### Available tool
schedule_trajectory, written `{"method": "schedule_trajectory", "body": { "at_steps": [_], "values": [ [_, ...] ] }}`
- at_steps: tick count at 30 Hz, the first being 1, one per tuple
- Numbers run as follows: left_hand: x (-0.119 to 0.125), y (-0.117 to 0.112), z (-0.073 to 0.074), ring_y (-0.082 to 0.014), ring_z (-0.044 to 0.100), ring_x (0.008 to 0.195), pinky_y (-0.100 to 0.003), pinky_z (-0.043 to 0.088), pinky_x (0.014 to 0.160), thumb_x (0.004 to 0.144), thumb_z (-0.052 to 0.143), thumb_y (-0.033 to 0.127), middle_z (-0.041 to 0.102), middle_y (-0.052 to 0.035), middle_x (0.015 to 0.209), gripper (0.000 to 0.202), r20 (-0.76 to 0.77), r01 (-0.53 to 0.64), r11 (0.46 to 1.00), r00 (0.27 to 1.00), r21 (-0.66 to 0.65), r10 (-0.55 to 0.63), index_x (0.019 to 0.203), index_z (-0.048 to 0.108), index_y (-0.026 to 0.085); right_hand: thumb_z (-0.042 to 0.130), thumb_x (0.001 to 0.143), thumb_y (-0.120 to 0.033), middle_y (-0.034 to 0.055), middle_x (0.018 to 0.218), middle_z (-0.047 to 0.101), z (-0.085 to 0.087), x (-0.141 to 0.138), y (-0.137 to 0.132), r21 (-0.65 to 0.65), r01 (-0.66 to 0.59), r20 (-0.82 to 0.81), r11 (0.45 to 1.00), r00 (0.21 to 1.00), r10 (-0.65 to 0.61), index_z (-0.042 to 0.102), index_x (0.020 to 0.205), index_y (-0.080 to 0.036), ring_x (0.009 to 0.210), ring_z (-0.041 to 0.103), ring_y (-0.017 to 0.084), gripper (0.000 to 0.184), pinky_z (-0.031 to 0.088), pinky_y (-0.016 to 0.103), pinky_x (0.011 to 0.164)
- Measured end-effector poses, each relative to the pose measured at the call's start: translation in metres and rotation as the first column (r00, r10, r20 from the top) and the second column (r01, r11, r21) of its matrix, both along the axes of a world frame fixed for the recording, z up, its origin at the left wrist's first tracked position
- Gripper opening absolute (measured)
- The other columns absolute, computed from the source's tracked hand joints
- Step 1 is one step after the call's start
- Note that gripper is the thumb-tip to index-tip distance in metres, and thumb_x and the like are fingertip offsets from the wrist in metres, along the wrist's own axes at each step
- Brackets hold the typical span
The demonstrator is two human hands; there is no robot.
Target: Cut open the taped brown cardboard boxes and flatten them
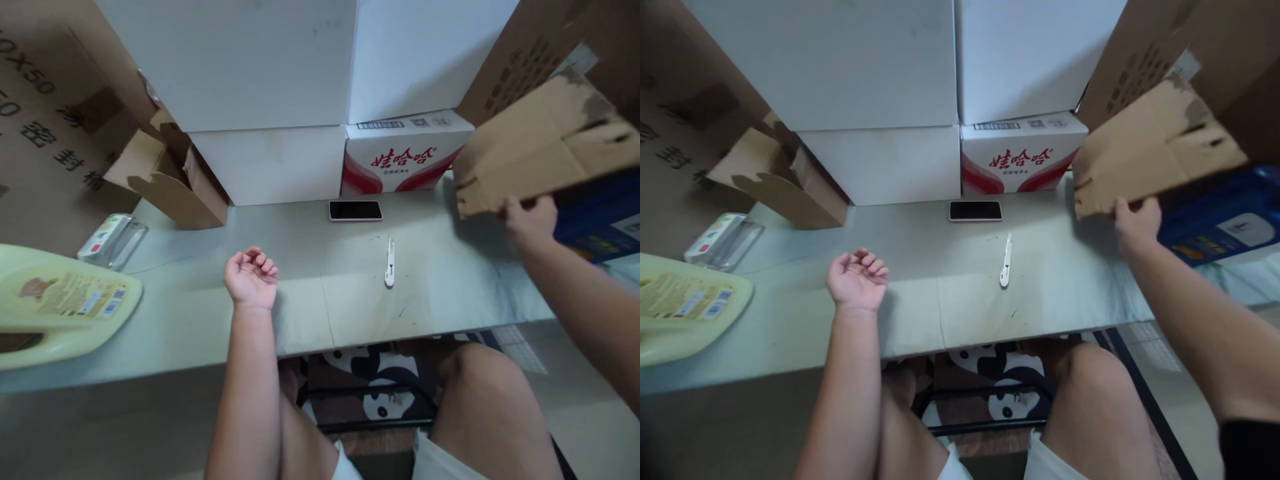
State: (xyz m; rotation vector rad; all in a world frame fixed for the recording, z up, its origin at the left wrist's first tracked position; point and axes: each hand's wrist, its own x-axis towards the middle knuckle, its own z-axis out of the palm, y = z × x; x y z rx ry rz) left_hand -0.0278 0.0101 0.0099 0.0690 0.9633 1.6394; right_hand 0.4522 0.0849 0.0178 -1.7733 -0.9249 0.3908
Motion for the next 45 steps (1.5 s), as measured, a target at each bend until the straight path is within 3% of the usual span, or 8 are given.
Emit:
{"method": "schedule_trajectory", "body": {
  "at_steps": [5, 11, 16, 26, 32, 34, 39, 45],
  "values": [
    [-0.005, -0.003, -0.002, -0.0075, 0.04, 0.041, -0.019, 0.032, 0.042, 0.089, 0.046, 0.034, 0.04, 0.0045, 0.055, 0.029, -0.03, 0.033, 0.999, 0.999, 0.009, -0.032, 0.066, 0.055, 0.018, 0.062, 0.087, -0.021, 0.0018, 0.084, 0.061, -0.016, -0.021, 0.056, -0.163, -0.126, -0.138, 0.979, 0.985, 0.103, 0.055, 0.09, -0.022, 0.071, 0.063, 0.017, 0.008, 0.052, 0.036, 0.066],
    [-0.013, -0.008, 0.003, -0.008, 0.039, 0.041, -0.02, 0.031, 0.041, 0.091, 0.037, 0.029, 0.039, 0.0039, 0.055, 0.032, 0.016, -0.014, 0.999, 1.0, 0.036, 0.013, 0.065, 0.054, 0.018, 0.067, 0.082, -0.023, 0.0059, 0.088, 0.071, -0.057, -0.071, 0.015, -0.259, -0.368, -0.101, 0.893, 0.93, 0.353, 0.065, 0.093, -0.018, 0.079, 0.067, 0.019, 0.012, 0.054, 0.038, 0.08],
    [-0.017, -0.015, 0.004, -0.0074, 0.039, 0.041, -0.019, 0.03, 0.041, 0.089, 0.042, 0.031, 0.039, 0.0047, 0.055, 0.03, 0.089, -0.025, 0.997, 0.996, 0.074, 0.018, 0.065, 0.053, 0.018, 0.066, 0.081, -0.03, 0.0071, 0.092, 0.075, -0.041, -0.121, 0.006, -0.281, -0.529, 0.039, 0.801, 0.827, 0.56, 0.068, 0.095, -0.02, 0.086, 0.068, 0.022, 0.017, 0.055, 0.043, 0.087],
    [-0.05, -0.03, 0.009, -0.0061, 0.034, 0.038, -0.018, 0.025, 0.039, 0.093, 0.037, 0.028, 0.032, 0.0057, 0.051, 0.036, 0.258, -0.184, 0.979, 0.954, 0.089, 0.156, 0.061, 0.051, 0.017, 0.058, 0.085, -0.02, 0.0109, 0.114, 0.071, -0.009, -0.343, 0.03, -0.33, -0.854, 0.289, 0.403, 0.315, 0.904, 0.068, 0.117, -0.02, 0.1, 0.07, 0.024, 0.033, 0.055, 0.042, 0.095],
    [-0.06, -0.031, 0.007, -0.0052, 0.034, 0.038, -0.017, 0.025, 0.04, 0.093, 0.038, 0.027, 0.032, 0.0059, 0.051, 0.036, 0.263, -0.214, 0.973, 0.947, 0.089, 0.184, 0.062, 0.051, 0.017, 0.055, 0.087, -0.02, 0.0135, 0.158, 0.039, 0.003, -0.487, 0.044, -0.218, -0.97, 0.59, 0.11, -0.041, 0.806, 0.062, 0.119, -0.021, 0.113, 0.067, 0.026, 0.033, 0.053, 0.049, 0.104],
    [-0.062, -0.031, 0.006, -0.0054, 0.034, 0.038, -0.018, 0.024, 0.04, 0.093, 0.037, 0.027, 0.032, 0.006, 0.051, 0.034, 0.262, -0.214, 0.974, 0.947, 0.08, 0.186, 0.063, 0.05, 0.017, 0.056, 0.087, -0.021, 0.0108, 0.161, 0.033, 0.009, -0.525, 0.056, -0.163, -0.98, 0.6, 0.114, -0.007, 0.8, 0.059, 0.12, -0.022, 0.124, 0.062, 0.03, 0.034, 0.05, 0.054, 0.108],
    [-0.068, -0.032, 0.007, -0.0059, 0.032, 0.039, -0.019, 0.022, 0.041, 0.091, 0.038, 0.026, 0.03, 0.006, 0.052, 0.03, 0.251, -0.217, 0.975, 0.948, 0.056, 0.196, 0.063, 0.048, 0.018, 0.053, 0.088, -0.021, 0.0131, 0.139, 0.056, 0.015, -0.572, 0.081, -0.199, -0.93, 0.47, 0.308, 0.185, 0.863, 0.062, 0.113, -0.019, 0.132, 0.057, 0.033, 0.027, 0.043, 0.055, 0.115],
    [-0.079, -0.035, 0.006, -0.0074, 0.031, 0.044, -0.022, 0.022, 0.045, 0.082, 0.044, 0.024, 0.03, 0.0059, 0.058, 0.016, 0.117, -0.419, 0.908, 0.901, -0.023, 0.419, 0.067, 0.043, 0.02, 0.053, 0.087, -0.019, 0.01, 0.116, 0.07, 0.011, -0.512, 0.044, -0.04, -0.928, 0.406, 0.37, 0.323, 0.855, 0.068, 0.099, -0.018, 0.109, 0.066, 0.025, 0.019, 0.05, 0.043, 0.105]
  ]
}}
